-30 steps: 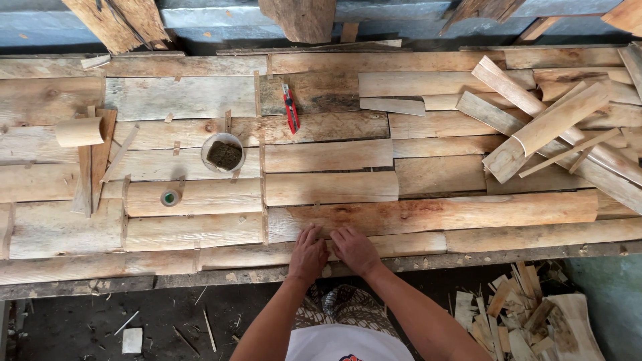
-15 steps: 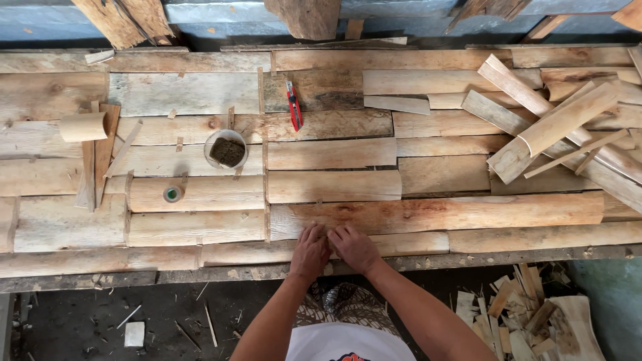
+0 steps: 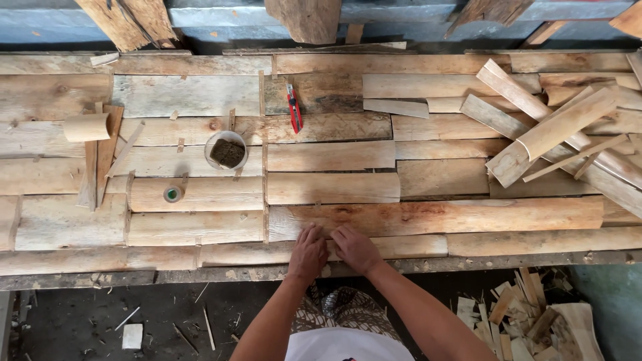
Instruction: The person assembles and arranges bamboo strips on a wooden frame.
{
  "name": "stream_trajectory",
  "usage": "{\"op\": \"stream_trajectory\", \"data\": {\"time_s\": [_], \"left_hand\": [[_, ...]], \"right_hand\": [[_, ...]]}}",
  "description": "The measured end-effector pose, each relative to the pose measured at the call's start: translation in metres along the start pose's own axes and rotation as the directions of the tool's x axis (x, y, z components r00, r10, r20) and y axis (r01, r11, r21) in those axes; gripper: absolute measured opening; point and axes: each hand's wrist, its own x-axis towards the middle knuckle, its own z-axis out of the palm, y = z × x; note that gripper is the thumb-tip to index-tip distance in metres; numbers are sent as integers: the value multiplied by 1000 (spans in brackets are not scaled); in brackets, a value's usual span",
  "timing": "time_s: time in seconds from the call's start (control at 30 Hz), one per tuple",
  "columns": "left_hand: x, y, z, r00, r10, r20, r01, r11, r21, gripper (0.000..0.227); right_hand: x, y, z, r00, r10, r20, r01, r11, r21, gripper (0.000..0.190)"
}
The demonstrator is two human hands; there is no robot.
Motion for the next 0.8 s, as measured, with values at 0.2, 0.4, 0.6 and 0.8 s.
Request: {"op": "stream_trajectory", "data": {"time_s": [0.2,0.4,0.6,0.8], "left_hand": [[0,5,-8,999,2,35,-2,1000,23,25],[0,7,-9,1000,-6,27,6,1000,7,25],[1,11,-13,998,-50,35,50,999,-15,21],[3,15,-20,997,-52,61,52,999,2,20]], "right_hand": [[-13,0,-14,994,-114,5,113,988,105,35],[-23,-1,-19,978,-186,90,192,980,-59,44],[-43,14,15,973,-225,40,228,944,-236,57],[-42,12,6,990,-126,67,126,992,1,71]]}}
